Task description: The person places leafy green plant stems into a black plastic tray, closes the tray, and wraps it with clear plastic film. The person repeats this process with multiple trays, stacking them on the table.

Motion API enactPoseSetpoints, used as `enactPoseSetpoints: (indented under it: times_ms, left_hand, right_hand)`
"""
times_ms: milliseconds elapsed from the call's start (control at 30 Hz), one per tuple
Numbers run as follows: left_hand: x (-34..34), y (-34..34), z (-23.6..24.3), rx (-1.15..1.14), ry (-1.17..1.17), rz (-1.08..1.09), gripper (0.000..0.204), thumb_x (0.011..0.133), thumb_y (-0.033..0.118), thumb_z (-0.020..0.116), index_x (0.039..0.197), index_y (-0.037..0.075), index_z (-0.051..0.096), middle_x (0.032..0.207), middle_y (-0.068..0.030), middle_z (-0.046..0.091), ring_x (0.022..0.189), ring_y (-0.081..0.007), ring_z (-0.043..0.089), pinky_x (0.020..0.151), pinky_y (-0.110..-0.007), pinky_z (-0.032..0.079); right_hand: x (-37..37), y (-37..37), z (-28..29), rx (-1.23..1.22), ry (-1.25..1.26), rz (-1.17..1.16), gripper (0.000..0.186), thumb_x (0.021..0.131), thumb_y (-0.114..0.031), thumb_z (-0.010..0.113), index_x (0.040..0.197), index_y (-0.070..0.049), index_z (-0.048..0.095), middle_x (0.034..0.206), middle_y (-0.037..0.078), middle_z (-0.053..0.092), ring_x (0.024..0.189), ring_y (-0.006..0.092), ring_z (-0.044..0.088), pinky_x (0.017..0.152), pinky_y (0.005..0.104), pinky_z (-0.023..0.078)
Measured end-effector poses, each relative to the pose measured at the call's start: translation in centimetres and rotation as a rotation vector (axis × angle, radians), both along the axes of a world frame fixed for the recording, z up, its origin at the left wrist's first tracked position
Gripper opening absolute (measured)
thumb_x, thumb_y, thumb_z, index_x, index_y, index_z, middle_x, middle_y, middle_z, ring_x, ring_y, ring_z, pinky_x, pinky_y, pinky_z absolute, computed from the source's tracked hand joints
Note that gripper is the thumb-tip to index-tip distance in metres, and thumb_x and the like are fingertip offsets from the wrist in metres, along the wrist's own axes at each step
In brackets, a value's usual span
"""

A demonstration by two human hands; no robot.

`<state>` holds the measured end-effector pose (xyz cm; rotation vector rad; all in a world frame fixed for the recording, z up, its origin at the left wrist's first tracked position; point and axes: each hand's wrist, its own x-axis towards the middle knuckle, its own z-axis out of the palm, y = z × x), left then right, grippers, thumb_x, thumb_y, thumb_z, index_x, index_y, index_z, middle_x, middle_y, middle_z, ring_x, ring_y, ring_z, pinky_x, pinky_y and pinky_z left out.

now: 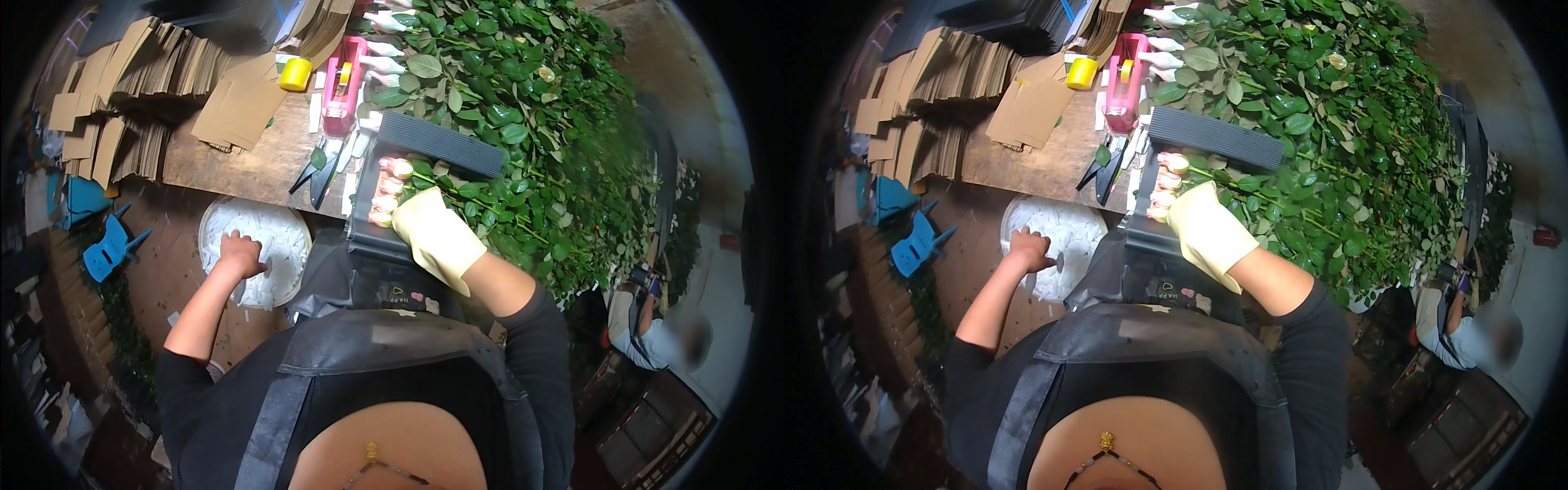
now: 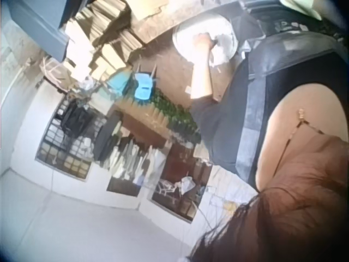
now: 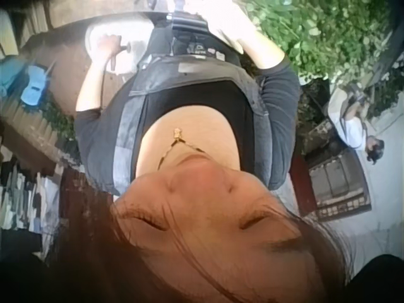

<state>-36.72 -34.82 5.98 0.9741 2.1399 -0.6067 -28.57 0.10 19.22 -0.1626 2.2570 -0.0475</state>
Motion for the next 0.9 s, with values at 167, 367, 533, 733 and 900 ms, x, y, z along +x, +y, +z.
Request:
enactPoseSetpoints:
  times_ms: [167,367,533,733,900]
  left_hand:
    - [-1.7,13.1,0.4,1.065,-0.446,0.543,0.059,0.081,0.044,0.082,0.116,0.003,0.058,0.109,-0.0178,0.062,0.113,-0.0358,0.058,0.098,-0.046,0.046]
    - [-0.7,19.2,-3.2,1.026,-0.589,0.277,0.102,0.069,0.044,0.092,0.147,0.013,0.034,0.15,-0.029,0.027,0.147,-0.0502,0.021,0.121,-0.053,0.023]
    - [-1.4,19.2,-2.7,0.991,-0.679,0.263,0.097,0.07,0.045,0.091,0.145,0.015,0.037,0.154,-0.0317,0.021,0.151,-0.0531,0.011,0.122,-0.054,0.021]
    - [-1.9,19.9,-2.1,0.947,-0.723,0.294,0.088,0.073,0.046,0.09,0.14,0.015,0.042,0.151,-0.0309,0.025,0.15,-0.0528,0.012,0.123,-0.054,0.021]
    - [-0.6,20.1,-3.1,1.176,-0.563,0.392,0.065,0.077,0.035,0.088,0.129,0.012,0.056,0.128,-0.0197,0.048,0.129,-0.0388,0.045,0.112,-0.043,0.036]
  right_hand:
    - [-0.4,0.3,0.3,-0.115,0.084,0.122,0.02,0.075,-0.004,0.072,0.093,0.004,0.072,0.09,0.022,0.071,0.089,0.0414,0.07,0.083,0.0473,0.054]
    - [1.3,2.4,-2.3,-0.17,0.195,-0.196,0.014,0.089,-0.019,0.064,0.093,-0.008,0.073,0.09,0.02,0.072,0.088,0.0376,0.071,0.081,0.0487,0.055]
    - [2.4,2.4,-5.4,-0.122,0.321,-0.373,0.027,0.093,-0.034,0.062,0.102,-0.01,0.07,0.092,0.015,0.074,0.089,0.034,0.073,0.078,0.0483,0.055]
    - [2.2,2.4,-7.3,-0.117,0.298,-0.241,0.026,0.095,-0.033,0.059,0.102,-0.011,0.071,0.097,0.016,0.074,0.089,0.0341,0.073,0.077,0.0471,0.056]
    - [2.9,2.8,-5.4,-0.162,0.443,-0.298,0.024,0.096,-0.032,0.058,0.1,-0.011,0.069,0.095,0.013,0.075,0.086,0.0339,0.074,0.076,0.0466,0.057]
